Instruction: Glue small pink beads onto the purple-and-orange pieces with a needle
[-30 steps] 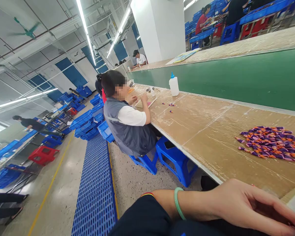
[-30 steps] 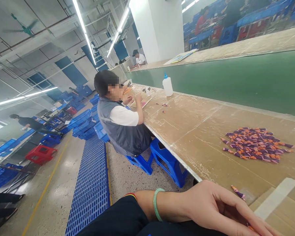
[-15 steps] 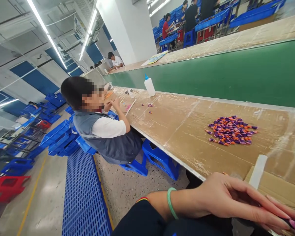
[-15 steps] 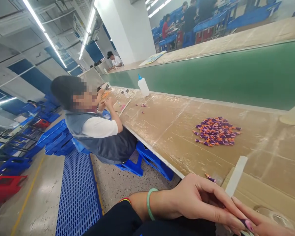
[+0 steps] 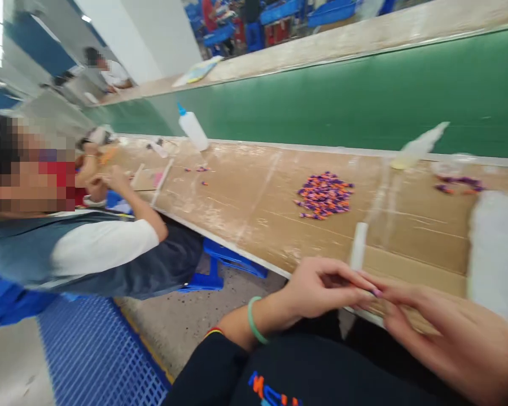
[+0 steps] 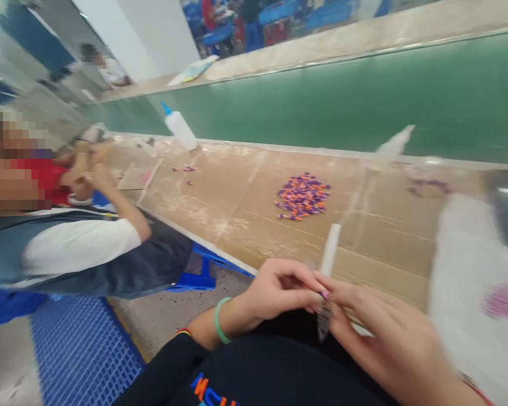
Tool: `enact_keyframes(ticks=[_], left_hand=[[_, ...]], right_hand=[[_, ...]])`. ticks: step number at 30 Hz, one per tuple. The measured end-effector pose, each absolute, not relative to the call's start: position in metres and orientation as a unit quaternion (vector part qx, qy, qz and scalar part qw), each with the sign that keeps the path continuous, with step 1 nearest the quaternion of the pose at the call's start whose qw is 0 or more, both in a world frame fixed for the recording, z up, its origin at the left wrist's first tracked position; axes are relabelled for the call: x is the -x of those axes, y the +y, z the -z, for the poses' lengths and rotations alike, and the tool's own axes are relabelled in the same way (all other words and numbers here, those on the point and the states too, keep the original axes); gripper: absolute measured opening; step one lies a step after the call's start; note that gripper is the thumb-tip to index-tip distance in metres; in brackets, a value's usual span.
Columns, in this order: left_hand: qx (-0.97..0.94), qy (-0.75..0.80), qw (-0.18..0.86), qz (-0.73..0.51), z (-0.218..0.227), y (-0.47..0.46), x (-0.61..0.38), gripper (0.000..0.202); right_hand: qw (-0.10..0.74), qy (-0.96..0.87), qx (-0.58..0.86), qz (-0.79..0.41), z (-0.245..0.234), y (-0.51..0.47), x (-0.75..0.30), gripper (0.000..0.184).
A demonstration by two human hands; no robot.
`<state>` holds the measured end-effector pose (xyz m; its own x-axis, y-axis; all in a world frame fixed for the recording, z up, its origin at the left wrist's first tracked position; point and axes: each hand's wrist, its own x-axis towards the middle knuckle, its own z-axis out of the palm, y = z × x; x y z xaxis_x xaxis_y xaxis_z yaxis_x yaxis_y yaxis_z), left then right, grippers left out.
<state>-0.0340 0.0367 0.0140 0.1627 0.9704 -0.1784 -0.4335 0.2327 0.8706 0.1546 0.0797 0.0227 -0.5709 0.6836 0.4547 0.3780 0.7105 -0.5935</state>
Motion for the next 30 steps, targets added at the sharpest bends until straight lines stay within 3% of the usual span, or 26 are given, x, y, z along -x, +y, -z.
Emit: enact_keyframes(ticks=[2, 4, 12, 16, 19, 23, 30], left_hand=[[-0.314, 0.412, 0.683, -0.515, -0.012, 0.038, 0.034, 0.043], [-0.288, 0.427, 0.675, -0.529, -0.01, 0.04, 0.035, 0.041], [-0.293, 0.479, 0.615, -0.553, -0.015, 0.04, 0.046, 0.037], [-0.417, 0.551, 0.499, -0.523, -0.005, 0.039, 0.058, 0.023], [-0.557, 0.619, 0.374, -0.409, 0.006, 0.041, 0.075, 0.015], [-0.619, 0.653, 0.315, -0.303, 0.015, 0.048, 0.089, 0.013], [-0.594, 0.727, 0.173, -0.296, 0.016, 0.106, 0.098, 0.024]], right_hand=[[0.322, -0.878, 0.277, -0.219, -0.031, 0.077, -0.154, 0.018], [0.315, -0.871, 0.29, -0.242, -0.042, 0.079, -0.15, 0.015], [0.372, -0.811, 0.385, -0.238, -0.059, 0.086, -0.168, 0.012], [0.388, -0.79, 0.419, -0.224, -0.049, 0.082, -0.193, 0.011], [0.395, -0.76, 0.471, -0.211, -0.038, 0.077, -0.216, 0.011], [0.398, -0.718, 0.537, -0.196, -0.018, 0.068, -0.244, 0.013], [0.43, -0.674, 0.561, -0.213, -0.006, 0.065, -0.264, 0.013]])
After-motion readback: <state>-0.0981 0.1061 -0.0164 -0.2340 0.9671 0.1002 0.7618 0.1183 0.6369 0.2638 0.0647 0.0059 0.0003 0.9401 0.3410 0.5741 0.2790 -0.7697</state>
